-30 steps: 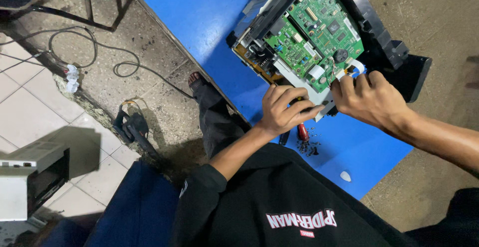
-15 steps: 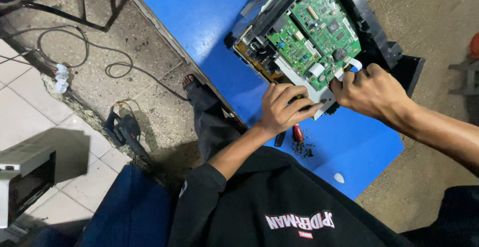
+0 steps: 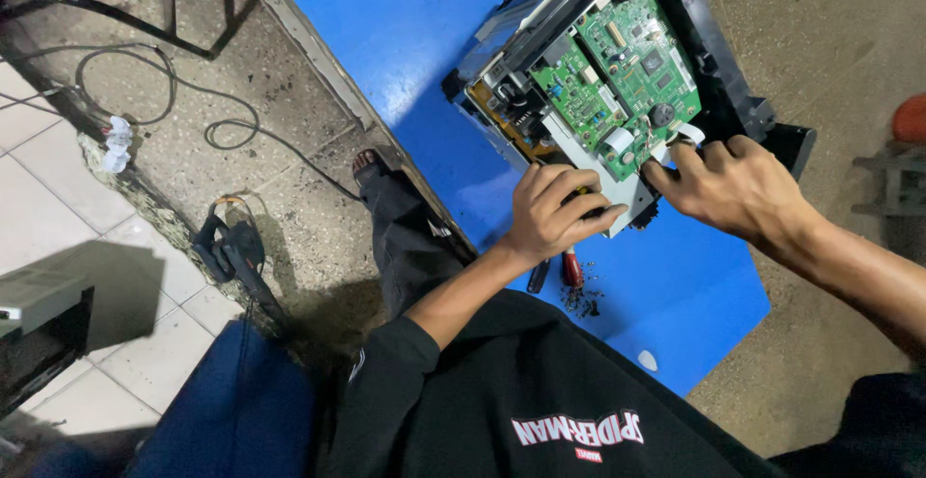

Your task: The person disassembles a printer on a blue workbench, removes the circuit board, and uses a screwdriver to remove screws from the printer housing. The person then reassembles the printer by placing the circuit board back and securing the housing.

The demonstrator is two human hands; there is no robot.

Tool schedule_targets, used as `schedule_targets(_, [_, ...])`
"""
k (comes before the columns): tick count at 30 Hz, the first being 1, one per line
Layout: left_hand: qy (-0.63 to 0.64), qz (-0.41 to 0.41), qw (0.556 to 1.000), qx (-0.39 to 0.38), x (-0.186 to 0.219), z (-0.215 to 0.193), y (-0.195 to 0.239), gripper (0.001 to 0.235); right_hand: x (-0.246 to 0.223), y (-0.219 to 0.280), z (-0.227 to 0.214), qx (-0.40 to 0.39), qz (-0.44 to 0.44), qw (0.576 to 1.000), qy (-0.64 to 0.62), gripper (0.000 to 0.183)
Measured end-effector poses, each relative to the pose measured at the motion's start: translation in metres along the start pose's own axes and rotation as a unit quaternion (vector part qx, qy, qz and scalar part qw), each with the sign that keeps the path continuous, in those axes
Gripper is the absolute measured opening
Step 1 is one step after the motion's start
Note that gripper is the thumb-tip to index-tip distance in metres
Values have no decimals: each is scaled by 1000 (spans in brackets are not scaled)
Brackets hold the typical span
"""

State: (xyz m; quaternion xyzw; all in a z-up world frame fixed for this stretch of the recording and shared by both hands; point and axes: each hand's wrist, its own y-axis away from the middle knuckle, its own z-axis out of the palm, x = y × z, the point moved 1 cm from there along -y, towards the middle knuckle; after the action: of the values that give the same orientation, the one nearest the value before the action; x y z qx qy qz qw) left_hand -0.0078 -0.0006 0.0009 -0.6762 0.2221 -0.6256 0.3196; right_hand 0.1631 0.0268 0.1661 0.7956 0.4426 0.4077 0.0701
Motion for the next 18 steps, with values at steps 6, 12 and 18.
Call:
schedule_targets(6, [-8, 11, 1000, 1, 0, 4, 1, 27, 12, 22, 18, 142, -11, 983, -114, 43])
schedule_targets(12, [-20, 4, 1000, 0, 5, 7, -2, 25, -18, 42, 33, 229, 310, 827, -409, 21])
schedule_targets(18, [-151, -3, 988, -39, 39, 4, -14, 20, -25, 51, 26, 227, 384, 797, -407, 27])
